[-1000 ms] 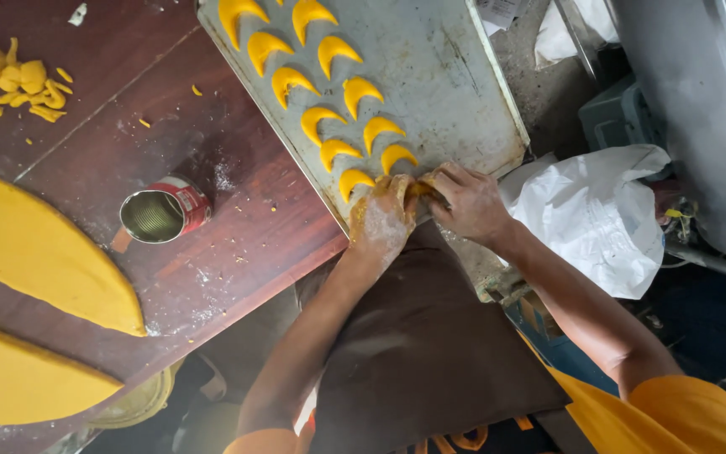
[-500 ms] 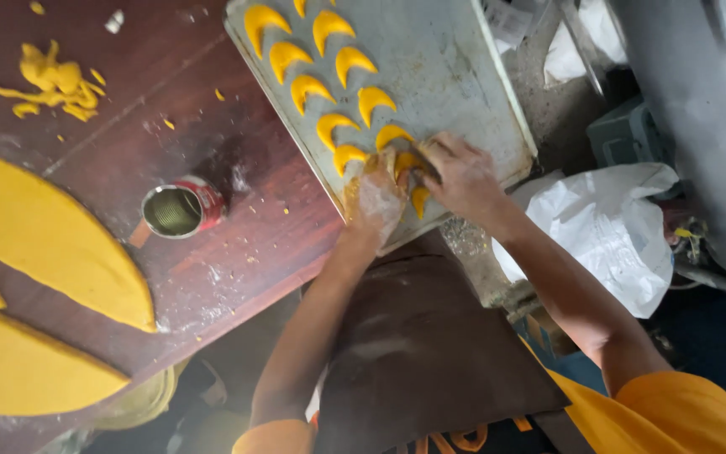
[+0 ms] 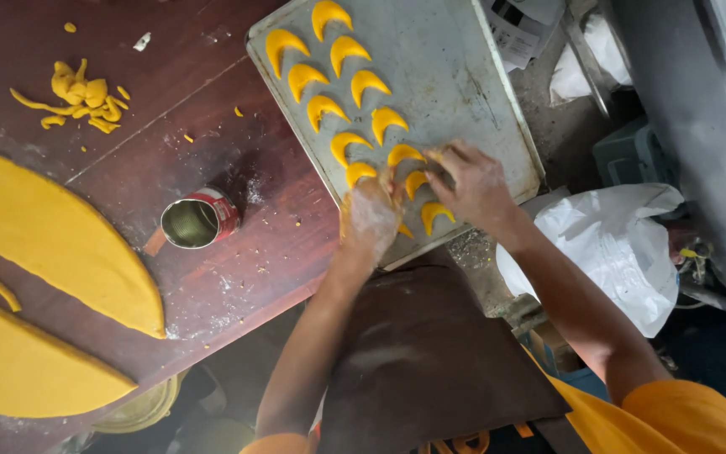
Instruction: Using a metal ring cutter to shape crescent-style dough pieces and placing them on a tray.
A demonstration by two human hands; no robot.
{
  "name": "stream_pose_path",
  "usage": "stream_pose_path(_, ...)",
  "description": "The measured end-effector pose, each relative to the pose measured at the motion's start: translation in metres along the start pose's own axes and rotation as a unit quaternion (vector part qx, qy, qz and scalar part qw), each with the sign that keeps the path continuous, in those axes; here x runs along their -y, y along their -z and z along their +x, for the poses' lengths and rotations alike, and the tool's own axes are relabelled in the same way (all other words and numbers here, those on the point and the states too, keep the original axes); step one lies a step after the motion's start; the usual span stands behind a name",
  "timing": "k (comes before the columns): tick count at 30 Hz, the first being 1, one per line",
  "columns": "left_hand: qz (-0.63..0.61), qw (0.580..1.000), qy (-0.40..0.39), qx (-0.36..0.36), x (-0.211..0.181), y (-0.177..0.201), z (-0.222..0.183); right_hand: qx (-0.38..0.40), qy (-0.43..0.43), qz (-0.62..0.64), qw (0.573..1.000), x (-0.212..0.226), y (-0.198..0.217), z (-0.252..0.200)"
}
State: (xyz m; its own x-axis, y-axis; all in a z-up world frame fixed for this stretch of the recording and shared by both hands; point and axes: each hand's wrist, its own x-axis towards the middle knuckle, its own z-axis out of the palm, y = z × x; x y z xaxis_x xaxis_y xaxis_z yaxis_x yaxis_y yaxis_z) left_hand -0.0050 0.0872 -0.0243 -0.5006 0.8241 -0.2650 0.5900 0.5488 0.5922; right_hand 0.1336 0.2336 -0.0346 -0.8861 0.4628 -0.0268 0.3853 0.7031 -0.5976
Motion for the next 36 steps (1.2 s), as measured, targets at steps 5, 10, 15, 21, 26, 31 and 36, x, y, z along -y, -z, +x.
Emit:
stream_pose_path(5,-0.041,0.997,0.025,-0.057,-0.002,0.005,0.029,-0.066,0.061,-0.024,0.996,0.005,-0.001,0.030)
stream_pose_path(10,0.013,0.997,-0.013,-0.068,0.010,-0.013,0.039,-0.023,0.068,-0.043,0.996,-0.002,-0.005,0.040)
stream_pose_path(15,-0.026,0.998,0.007,-0.059,0.004,-0.008,0.037,-0.012,0.066,-0.043,0.997,0.001,0.000,0.041)
stream_pose_path(21,-0.096,0.994,-0.008,-0.061,0.033,0.017,0.013,-0.052,0.066,-0.004,0.996,0.010,0.023,0.020)
stream_pose_path(26,-0.019,0.999,0.026,-0.021,0.030,0.025,-0.059,-0.006,0.015,0.019,1.000,0.022,0.007,-0.031)
stream_pose_path(31,0.023,0.998,-0.050,-0.029,0.033,-0.008,-0.075,0.092,0.040,-0.061,0.993,0.050,-0.028,-0.049)
stream_pose_path(36,-0.028,0.999,0.007,-0.017,0.031,-0.012,-0.076,0.095,0.039,-0.055,0.993,0.056,-0.033,-0.048)
